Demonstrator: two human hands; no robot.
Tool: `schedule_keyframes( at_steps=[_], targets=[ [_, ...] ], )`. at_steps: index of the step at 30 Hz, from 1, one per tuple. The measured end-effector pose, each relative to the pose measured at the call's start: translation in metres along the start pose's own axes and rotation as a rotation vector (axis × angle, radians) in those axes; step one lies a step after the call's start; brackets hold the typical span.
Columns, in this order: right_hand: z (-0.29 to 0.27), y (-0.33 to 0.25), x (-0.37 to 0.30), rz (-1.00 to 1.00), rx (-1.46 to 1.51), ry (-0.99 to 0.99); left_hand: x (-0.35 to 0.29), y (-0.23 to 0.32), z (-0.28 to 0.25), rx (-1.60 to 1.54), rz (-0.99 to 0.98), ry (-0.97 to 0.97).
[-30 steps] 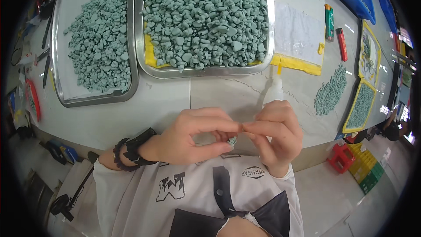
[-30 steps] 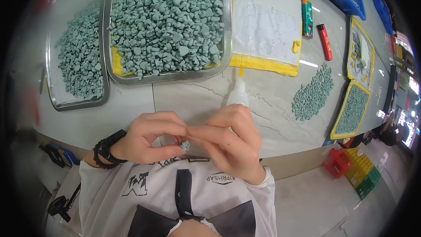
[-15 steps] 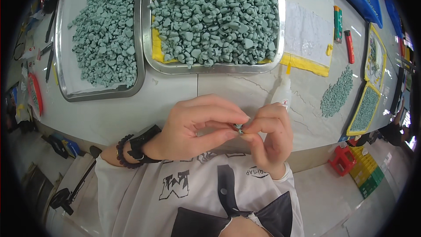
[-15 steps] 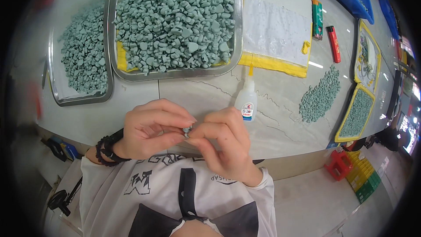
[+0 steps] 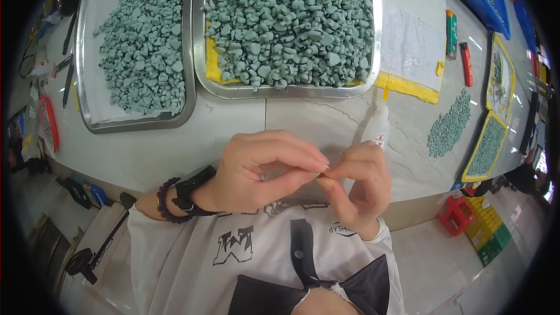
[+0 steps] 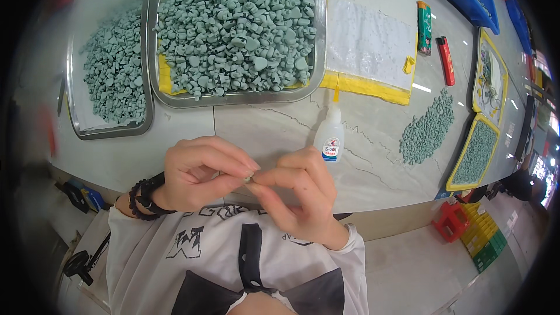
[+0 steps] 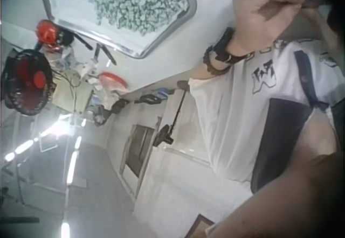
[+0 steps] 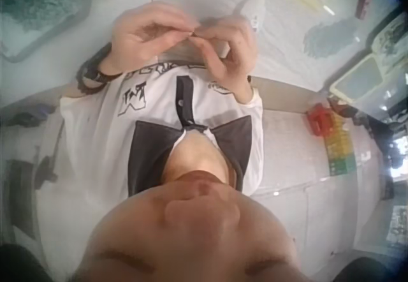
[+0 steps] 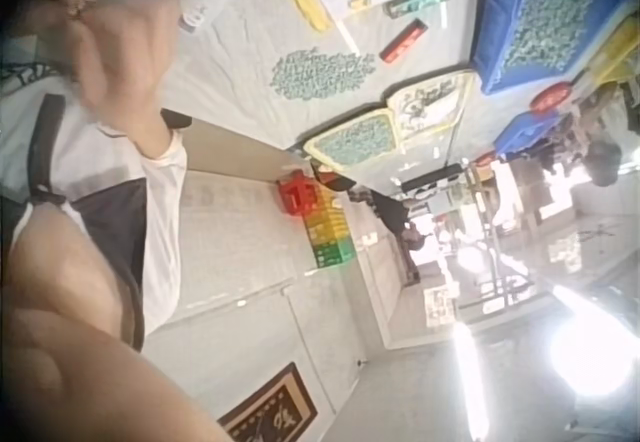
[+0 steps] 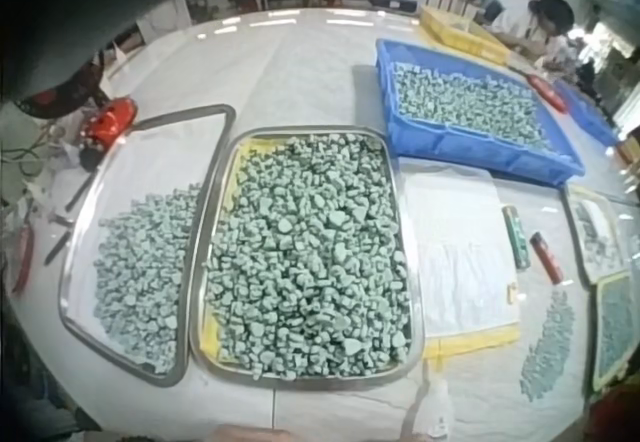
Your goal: Applying glue to small green components and joining them together at an assembly workbench.
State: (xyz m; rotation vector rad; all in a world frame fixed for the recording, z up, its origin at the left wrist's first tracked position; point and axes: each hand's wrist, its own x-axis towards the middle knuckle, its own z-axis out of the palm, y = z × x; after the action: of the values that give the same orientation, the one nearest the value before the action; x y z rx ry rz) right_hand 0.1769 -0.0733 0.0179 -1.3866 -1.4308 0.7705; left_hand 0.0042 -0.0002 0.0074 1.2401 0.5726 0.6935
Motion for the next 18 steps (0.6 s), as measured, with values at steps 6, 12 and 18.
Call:
schedule_keyframes(
  at_steps=[6,12,18],
  targets=[
    [-0.0008,0.0001,-0.0011,-0.07,-0.048,0.022,-0.0006,-0.0007,-0.001,-0.076,-0.036,0.002],
    [0.0007,0.001,-0.0007,-0.091,-0.106,0.045,0.0002,0.0011,-0.0033,-0.028,-0.032,-0.02],
    [0.0026,0.0016,-0.0016,-0.108,-0.127,0.074,-0.0006,0.0004,-0.0004,-0.039,-0.034,0.003]
  ],
)
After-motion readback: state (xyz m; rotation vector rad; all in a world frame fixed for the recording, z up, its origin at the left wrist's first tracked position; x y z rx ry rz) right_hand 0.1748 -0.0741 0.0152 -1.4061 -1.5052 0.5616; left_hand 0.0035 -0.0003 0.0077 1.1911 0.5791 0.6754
